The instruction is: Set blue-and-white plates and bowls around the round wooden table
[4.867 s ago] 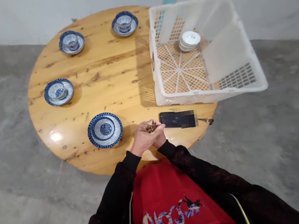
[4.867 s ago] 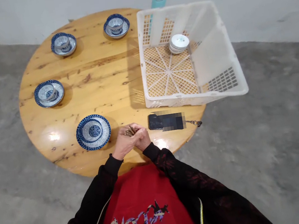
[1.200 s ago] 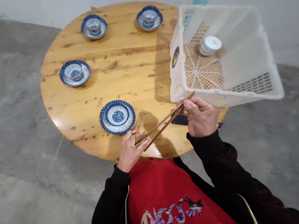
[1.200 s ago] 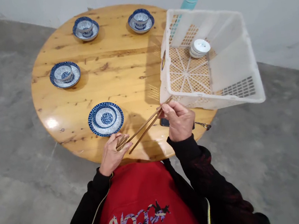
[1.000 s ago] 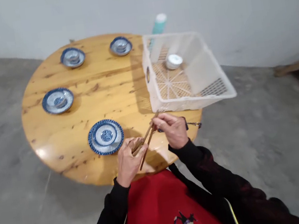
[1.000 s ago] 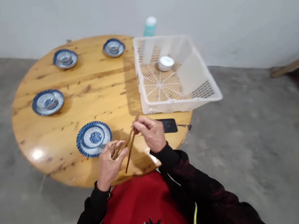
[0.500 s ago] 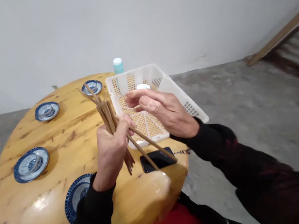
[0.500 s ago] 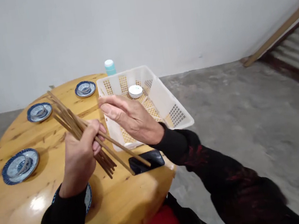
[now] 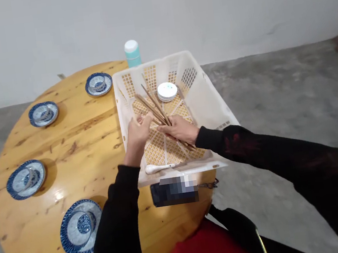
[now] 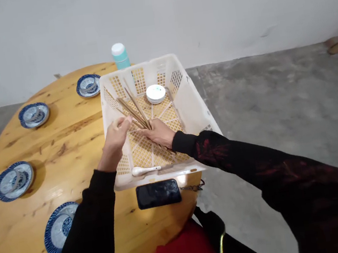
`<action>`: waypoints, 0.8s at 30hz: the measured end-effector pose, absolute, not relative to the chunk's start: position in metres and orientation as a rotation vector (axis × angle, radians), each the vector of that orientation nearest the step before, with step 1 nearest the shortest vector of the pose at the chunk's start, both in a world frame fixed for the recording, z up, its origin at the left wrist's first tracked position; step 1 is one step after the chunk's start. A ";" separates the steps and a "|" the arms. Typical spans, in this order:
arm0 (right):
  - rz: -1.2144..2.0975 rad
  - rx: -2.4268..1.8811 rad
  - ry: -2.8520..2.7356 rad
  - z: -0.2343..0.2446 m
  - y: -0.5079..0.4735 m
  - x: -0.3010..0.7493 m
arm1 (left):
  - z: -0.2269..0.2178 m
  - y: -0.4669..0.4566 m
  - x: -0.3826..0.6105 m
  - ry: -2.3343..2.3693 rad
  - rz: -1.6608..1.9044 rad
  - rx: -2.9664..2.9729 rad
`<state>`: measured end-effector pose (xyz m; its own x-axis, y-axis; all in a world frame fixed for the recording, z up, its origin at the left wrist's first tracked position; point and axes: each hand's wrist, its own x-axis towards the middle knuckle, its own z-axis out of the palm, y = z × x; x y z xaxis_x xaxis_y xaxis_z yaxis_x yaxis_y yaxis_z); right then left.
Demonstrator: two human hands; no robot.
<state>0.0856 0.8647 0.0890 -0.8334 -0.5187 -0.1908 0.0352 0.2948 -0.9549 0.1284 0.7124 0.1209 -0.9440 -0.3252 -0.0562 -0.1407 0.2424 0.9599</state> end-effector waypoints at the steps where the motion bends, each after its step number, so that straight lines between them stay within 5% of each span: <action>1: -1.292 -0.452 2.285 0.075 0.868 0.079 | 0.117 0.711 0.139 -2.445 -1.606 0.448; 4: -0.409 -0.574 2.529 0.040 0.879 0.070 | 0.114 0.709 0.181 -2.673 -1.139 0.304; 7: -0.071 -0.679 2.459 0.017 0.886 0.076 | 0.115 0.708 0.218 -2.776 -0.807 0.121; 24: 0.229 -0.792 2.419 0.021 0.887 0.100 | 0.091 0.715 0.252 -2.774 -0.498 0.100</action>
